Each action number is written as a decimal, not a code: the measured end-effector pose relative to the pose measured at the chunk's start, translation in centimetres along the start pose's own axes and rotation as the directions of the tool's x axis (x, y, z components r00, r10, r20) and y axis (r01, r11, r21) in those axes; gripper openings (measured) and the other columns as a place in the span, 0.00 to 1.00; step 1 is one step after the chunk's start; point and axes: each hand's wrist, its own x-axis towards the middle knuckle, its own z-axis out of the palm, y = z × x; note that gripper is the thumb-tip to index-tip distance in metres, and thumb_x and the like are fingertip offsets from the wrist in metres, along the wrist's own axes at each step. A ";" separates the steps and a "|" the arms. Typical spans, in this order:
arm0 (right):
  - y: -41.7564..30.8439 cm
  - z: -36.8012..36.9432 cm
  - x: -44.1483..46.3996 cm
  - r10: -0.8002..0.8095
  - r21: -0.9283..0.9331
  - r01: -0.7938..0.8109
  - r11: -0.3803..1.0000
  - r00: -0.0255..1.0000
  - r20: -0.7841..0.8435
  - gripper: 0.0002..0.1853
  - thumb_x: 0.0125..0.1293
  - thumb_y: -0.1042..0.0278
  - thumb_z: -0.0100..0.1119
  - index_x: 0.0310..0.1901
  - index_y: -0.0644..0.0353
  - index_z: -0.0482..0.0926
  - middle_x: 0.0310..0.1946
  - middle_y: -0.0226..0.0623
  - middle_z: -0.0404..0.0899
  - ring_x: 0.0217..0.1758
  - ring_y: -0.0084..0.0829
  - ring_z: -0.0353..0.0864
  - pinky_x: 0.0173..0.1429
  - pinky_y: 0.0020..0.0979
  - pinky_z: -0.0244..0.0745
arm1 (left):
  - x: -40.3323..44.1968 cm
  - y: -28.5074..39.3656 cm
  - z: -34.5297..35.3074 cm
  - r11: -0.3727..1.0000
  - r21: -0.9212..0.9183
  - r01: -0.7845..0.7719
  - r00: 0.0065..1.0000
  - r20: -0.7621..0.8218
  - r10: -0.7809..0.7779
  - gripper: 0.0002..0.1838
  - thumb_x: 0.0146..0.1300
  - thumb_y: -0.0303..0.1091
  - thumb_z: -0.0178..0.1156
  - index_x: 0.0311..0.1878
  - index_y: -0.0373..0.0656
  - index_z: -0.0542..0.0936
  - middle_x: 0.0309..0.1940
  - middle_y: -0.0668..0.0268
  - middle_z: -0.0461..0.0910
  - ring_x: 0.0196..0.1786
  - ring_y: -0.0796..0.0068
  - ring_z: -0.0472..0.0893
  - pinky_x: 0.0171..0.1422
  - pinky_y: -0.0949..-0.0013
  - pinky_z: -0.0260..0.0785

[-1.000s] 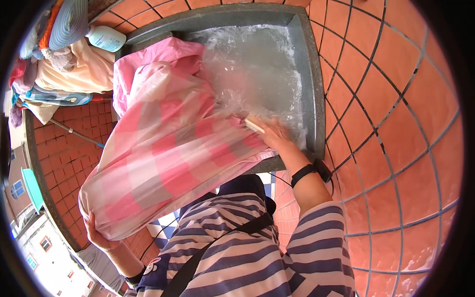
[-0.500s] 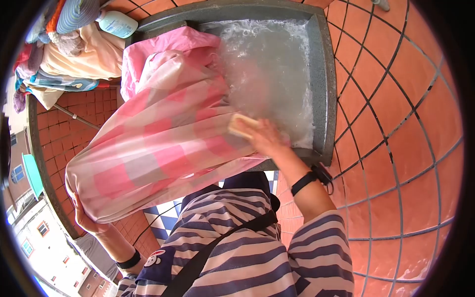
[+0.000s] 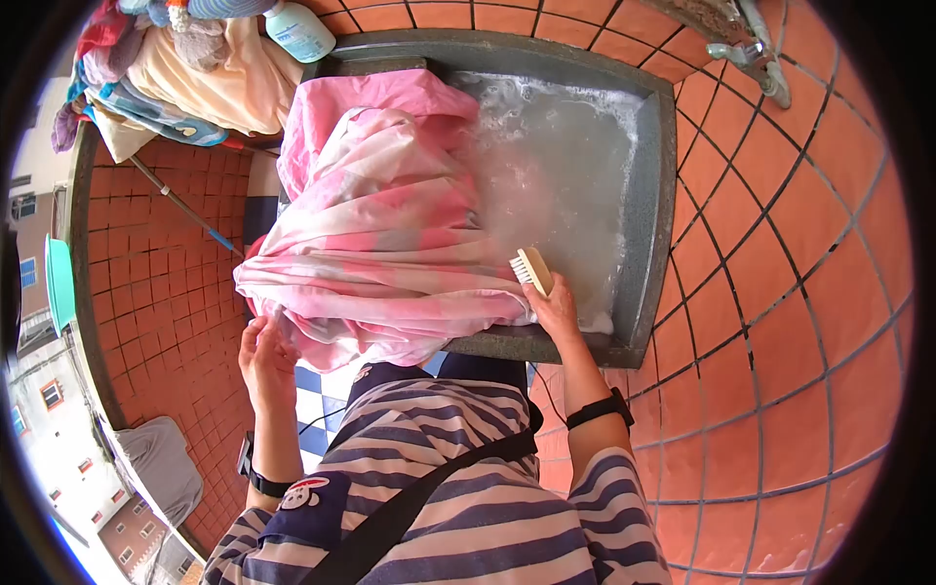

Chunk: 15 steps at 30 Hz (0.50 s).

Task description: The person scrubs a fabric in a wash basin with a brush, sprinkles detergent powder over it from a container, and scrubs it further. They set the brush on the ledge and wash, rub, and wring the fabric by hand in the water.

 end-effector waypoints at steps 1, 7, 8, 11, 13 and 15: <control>-0.7 -0.8 0.1 0.032 0.099 -0.041 0.994 0.996 0.086 0.37 0.58 0.49 0.63 0.57 0.76 0.68 0.48 0.56 0.78 0.51 0.43 0.79 0.56 0.37 0.71 | -0.3 0.0 0.4 0.988 0.115 0.104 0.984 0.133 -0.120 0.11 0.64 0.35 0.61 0.42 0.38 0.73 0.25 0.66 0.75 0.20 0.82 0.73 0.22 0.79 0.66; -2.8 -1.9 4.2 0.089 0.454 -0.135 0.881 0.989 0.121 0.27 0.56 0.57 0.62 0.50 0.72 0.73 0.38 0.41 0.78 0.38 0.30 0.78 0.43 0.30 0.72 | 0.0 -2.7 7.1 0.669 0.718 0.191 0.806 0.274 -0.525 0.36 0.61 0.63 0.56 0.36 0.28 0.80 0.30 0.53 0.83 0.27 0.68 0.83 0.31 0.68 0.76; -3.0 -1.4 5.1 0.074 0.453 -0.163 0.876 0.975 0.208 0.30 0.54 0.56 0.63 0.52 0.73 0.71 0.39 0.43 0.78 0.38 0.31 0.79 0.43 0.31 0.74 | 0.4 -3.4 7.8 0.618 0.775 0.134 0.820 0.264 -0.508 0.36 0.61 0.62 0.56 0.36 0.27 0.80 0.30 0.53 0.83 0.26 0.68 0.83 0.32 0.68 0.76; -4.1 1.2 6.0 0.046 0.316 -0.197 0.928 0.903 0.427 0.34 0.51 0.55 0.63 0.55 0.71 0.68 0.47 0.48 0.75 0.46 0.34 0.77 0.47 0.33 0.74 | 1.8 -8.6 6.4 0.643 0.765 0.032 0.876 0.288 -0.387 0.32 0.63 0.56 0.56 0.36 0.26 0.79 0.30 0.54 0.83 0.26 0.69 0.83 0.33 0.69 0.76; -4.2 3.2 6.3 -0.006 -0.116 0.056 0.992 0.920 0.392 0.34 0.51 0.55 0.63 0.55 0.71 0.68 0.46 0.47 0.75 0.46 0.34 0.77 0.48 0.33 0.74 | 0.5 -9.7 5.4 0.708 0.706 -0.018 0.911 0.303 -0.278 0.28 0.65 0.51 0.56 0.36 0.26 0.80 0.30 0.54 0.84 0.27 0.70 0.83 0.35 0.70 0.76; -4.4 3.4 5.8 -0.057 -0.090 0.097 0.991 0.928 0.368 0.34 0.51 0.55 0.63 0.55 0.70 0.68 0.44 0.46 0.76 0.43 0.34 0.78 0.47 0.34 0.74 | -2.4 -8.8 5.0 0.938 0.347 -0.019 0.926 0.359 -0.114 0.19 0.67 0.40 0.56 0.37 0.28 0.80 0.31 0.55 0.84 0.30 0.71 0.83 0.36 0.70 0.76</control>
